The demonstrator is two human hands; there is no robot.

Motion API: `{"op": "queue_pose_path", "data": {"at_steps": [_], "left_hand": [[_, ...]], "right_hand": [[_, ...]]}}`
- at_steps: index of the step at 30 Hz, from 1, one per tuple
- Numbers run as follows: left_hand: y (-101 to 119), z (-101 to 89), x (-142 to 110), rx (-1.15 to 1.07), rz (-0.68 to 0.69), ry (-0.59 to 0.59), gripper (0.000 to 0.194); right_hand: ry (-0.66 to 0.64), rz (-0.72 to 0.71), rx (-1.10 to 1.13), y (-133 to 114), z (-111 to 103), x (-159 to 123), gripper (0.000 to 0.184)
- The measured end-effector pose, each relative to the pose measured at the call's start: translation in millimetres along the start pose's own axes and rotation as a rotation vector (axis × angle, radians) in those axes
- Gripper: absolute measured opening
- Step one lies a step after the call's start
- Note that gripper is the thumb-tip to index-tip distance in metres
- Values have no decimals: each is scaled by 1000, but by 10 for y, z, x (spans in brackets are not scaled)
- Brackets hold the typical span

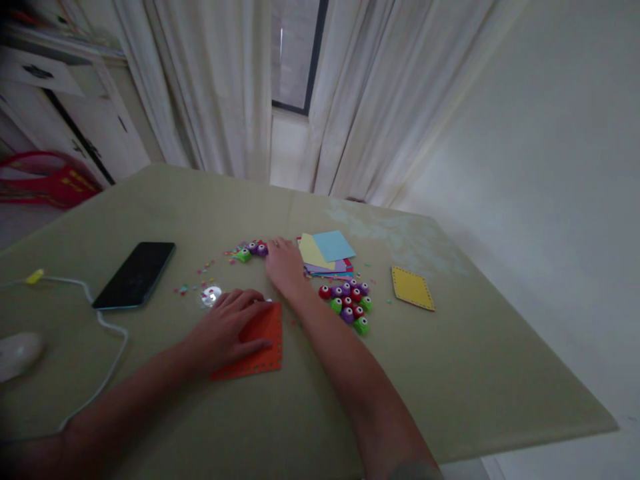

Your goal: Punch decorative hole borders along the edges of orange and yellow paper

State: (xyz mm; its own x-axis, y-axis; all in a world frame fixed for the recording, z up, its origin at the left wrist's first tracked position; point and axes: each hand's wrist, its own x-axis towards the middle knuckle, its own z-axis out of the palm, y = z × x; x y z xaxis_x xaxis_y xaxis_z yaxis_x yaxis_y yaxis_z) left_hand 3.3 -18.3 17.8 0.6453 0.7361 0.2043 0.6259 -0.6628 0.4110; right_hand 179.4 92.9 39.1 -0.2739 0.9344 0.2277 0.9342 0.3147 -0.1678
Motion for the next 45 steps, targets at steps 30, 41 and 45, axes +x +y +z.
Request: {"op": "queue_pose_path", "data": {"at_steps": [30, 41, 45], "left_hand": [[-91, 65, -31, -45, -29, 23, 49], [-66, 49, -14, -48, -36, 18, 48], [-72, 56, -14, -39, -35, 17, 48]], "right_hand": [[-113, 164, 872, 327, -324, -1401, 32], [-73, 267, 1008, 306, -316, -1383, 28], [-65, 285, 1035, 306, -296, -1370, 28]]}}
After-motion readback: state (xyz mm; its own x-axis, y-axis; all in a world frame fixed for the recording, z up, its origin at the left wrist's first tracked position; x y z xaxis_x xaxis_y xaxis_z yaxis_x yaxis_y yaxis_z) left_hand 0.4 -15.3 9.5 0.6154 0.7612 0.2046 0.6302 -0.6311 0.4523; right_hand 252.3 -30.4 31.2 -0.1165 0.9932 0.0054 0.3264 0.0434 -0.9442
